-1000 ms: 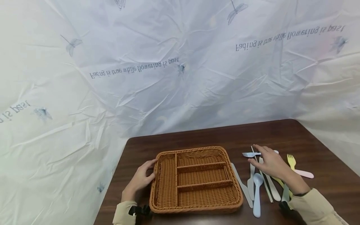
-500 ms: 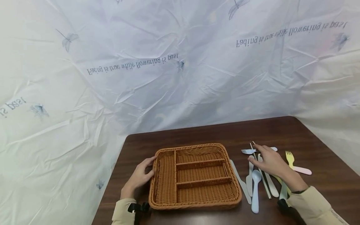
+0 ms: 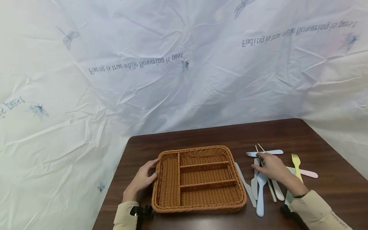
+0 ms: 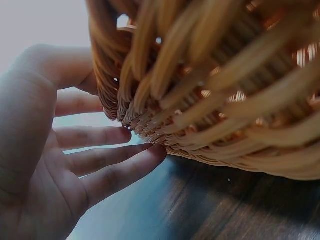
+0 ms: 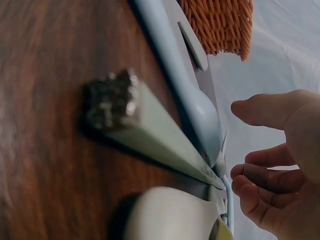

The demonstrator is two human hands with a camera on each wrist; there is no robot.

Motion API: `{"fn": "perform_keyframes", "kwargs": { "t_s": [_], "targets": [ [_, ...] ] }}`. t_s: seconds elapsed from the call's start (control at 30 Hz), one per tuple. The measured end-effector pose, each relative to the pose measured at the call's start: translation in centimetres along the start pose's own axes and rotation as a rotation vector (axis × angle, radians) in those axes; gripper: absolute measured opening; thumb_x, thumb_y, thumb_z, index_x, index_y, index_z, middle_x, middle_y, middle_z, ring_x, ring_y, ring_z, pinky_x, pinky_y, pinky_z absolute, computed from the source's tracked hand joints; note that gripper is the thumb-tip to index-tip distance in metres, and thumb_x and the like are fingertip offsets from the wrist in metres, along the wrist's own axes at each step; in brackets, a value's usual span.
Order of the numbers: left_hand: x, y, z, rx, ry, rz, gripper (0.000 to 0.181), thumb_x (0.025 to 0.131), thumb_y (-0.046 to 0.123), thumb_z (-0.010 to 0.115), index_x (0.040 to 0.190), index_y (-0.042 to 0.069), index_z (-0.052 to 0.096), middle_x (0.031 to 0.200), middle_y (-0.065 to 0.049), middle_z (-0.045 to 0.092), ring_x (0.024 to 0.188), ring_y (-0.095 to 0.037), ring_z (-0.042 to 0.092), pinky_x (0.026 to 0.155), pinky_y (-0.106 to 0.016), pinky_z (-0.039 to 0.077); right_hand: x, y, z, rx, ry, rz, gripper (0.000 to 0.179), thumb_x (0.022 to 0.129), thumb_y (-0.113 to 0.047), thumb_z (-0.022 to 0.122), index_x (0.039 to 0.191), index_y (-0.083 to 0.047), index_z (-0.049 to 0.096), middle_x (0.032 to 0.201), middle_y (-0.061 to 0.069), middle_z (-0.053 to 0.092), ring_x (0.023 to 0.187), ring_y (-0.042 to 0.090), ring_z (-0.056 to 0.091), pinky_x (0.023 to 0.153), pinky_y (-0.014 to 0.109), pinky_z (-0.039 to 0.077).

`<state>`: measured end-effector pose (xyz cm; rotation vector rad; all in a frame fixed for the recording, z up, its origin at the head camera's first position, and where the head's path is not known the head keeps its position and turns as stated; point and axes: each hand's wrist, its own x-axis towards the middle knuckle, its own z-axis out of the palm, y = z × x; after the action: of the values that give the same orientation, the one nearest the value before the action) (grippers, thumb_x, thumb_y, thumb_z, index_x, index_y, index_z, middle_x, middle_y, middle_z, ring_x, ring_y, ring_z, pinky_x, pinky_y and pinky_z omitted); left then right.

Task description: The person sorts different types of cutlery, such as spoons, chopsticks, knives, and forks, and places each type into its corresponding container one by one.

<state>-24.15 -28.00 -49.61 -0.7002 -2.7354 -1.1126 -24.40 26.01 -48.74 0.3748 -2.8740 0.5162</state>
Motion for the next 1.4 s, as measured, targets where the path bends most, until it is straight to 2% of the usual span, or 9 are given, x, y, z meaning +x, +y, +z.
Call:
{"fn": "perform_keyframes", "kwargs": {
  "t_s": [0.1, 0.27, 0.43, 0.57, 0.67, 0.93, 1.03, 1.2, 1.4],
  "targets": [
    [-0.2, -0.1, 0.1, -0.002, 0.01, 0.001, 0.057, 0.091, 0.008, 0.061, 0.146, 0.008, 0.045, 0.133, -0.011, 0.056, 0.11, -0.027, 0.064, 0.09, -0.049, 0.054, 0.2, -0.1, 0.2, -0.004, -0.006, 0.003, 0.049, 0.079, -0.031, 0.079, 0.109, 0.006, 0.065, 0.077, 0.004, 0.062, 0.063, 0.014, 0.053, 0.052, 0.033, 0.041],
    [-0.3, -0.3, 0.4, -0.012, 0.054, 0.037, 0.056, 0.089, 0.004, 0.062, 0.143, 0.005, 0.047, 0.132, -0.011, 0.056, 0.109, -0.028, 0.064, 0.087, -0.048, 0.056, 0.5, -0.2, 0.6, -0.008, -0.01, 0.025, 0.043, 0.08, -0.031, 0.078, 0.104, 0.003, 0.066, 0.07, 0.001, 0.056, 0.059, 0.013, 0.047, 0.05, 0.033, 0.036],
    [-0.5, -0.3, 0.9, 0.0, 0.102, 0.042, 0.054, 0.086, 0.003, 0.064, 0.139, 0.005, 0.053, 0.131, -0.009, 0.056, 0.11, -0.025, 0.062, 0.087, -0.043, 0.056, 0.4, 0.0, 1.2, -0.022, -0.005, 0.043, 0.03, 0.08, -0.029, 0.077, 0.089, -0.003, 0.065, 0.061, -0.002, 0.048, 0.054, 0.013, 0.043, 0.047, 0.03, 0.03],
    [-0.5, -0.3, 1.3, -0.065, 0.122, 0.022, 0.053, 0.086, 0.001, 0.062, 0.138, 0.004, 0.054, 0.131, -0.009, 0.054, 0.112, -0.026, 0.06, 0.086, -0.037, 0.058, 0.5, 0.0, 1.2, -0.047, 0.007, 0.055, 0.027, 0.079, -0.027, 0.078, 0.08, -0.006, 0.061, 0.058, -0.002, 0.046, 0.052, 0.014, 0.041, 0.046, 0.03, 0.03],
    [-0.4, -0.3, 1.6, -0.097, 0.139, 0.009, 0.051, 0.087, 0.0, 0.061, 0.137, 0.005, 0.054, 0.131, -0.008, 0.054, 0.113, -0.025, 0.058, 0.083, -0.035, 0.058, 0.7, -0.1, 1.0, -0.058, -0.012, 0.085, 0.027, 0.079, -0.025, 0.077, 0.081, -0.003, 0.062, 0.059, 0.0, 0.048, 0.053, 0.015, 0.044, 0.046, 0.031, 0.033],
    [-0.7, 0.4, 1.9, -0.104, 0.21, -0.021, 0.04, 0.09, 0.003, 0.063, 0.129, 0.006, 0.061, 0.126, -0.007, 0.058, 0.108, -0.022, 0.06, 0.082, -0.034, 0.059, 1.2, -0.9, 0.5, -0.068, -0.104, 0.153, 0.031, 0.081, -0.025, 0.075, 0.087, 0.003, 0.064, 0.059, 0.002, 0.052, 0.054, 0.017, 0.047, 0.048, 0.034, 0.037],
    [-1.0, 0.6, 1.9, -0.114, 0.214, -0.007, 0.038, 0.09, 0.003, 0.063, 0.129, 0.005, 0.061, 0.127, -0.009, 0.057, 0.11, -0.025, 0.06, 0.082, -0.036, 0.059, 1.4, -1.0, 0.6, -0.071, -0.106, 0.152, 0.034, 0.081, -0.024, 0.075, 0.092, 0.006, 0.065, 0.063, 0.005, 0.056, 0.055, 0.018, 0.05, 0.049, 0.036, 0.04],
    [-1.6, 0.6, 1.9, -0.126, 0.184, 0.033, 0.043, 0.09, 0.003, 0.065, 0.133, 0.002, 0.058, 0.131, -0.012, 0.054, 0.117, -0.029, 0.057, 0.083, -0.038, 0.059, 1.4, -1.1, 1.0, -0.046, -0.093, 0.152, 0.035, 0.079, -0.021, 0.073, 0.098, 0.008, 0.065, 0.064, 0.005, 0.058, 0.054, 0.018, 0.05, 0.048, 0.037, 0.041],
    [-1.9, 0.4, 2.0, -0.15, 0.189, 0.052, 0.048, 0.089, 0.001, 0.067, 0.135, 0.003, 0.055, 0.135, -0.015, 0.052, 0.12, -0.034, 0.056, 0.082, -0.042, 0.058, 1.5, -1.3, 1.3, -0.038, -0.06, 0.153, 0.032, 0.077, -0.018, 0.072, 0.096, 0.006, 0.065, 0.061, 0.003, 0.056, 0.054, 0.019, 0.049, 0.049, 0.038, 0.04]
  ]
}}
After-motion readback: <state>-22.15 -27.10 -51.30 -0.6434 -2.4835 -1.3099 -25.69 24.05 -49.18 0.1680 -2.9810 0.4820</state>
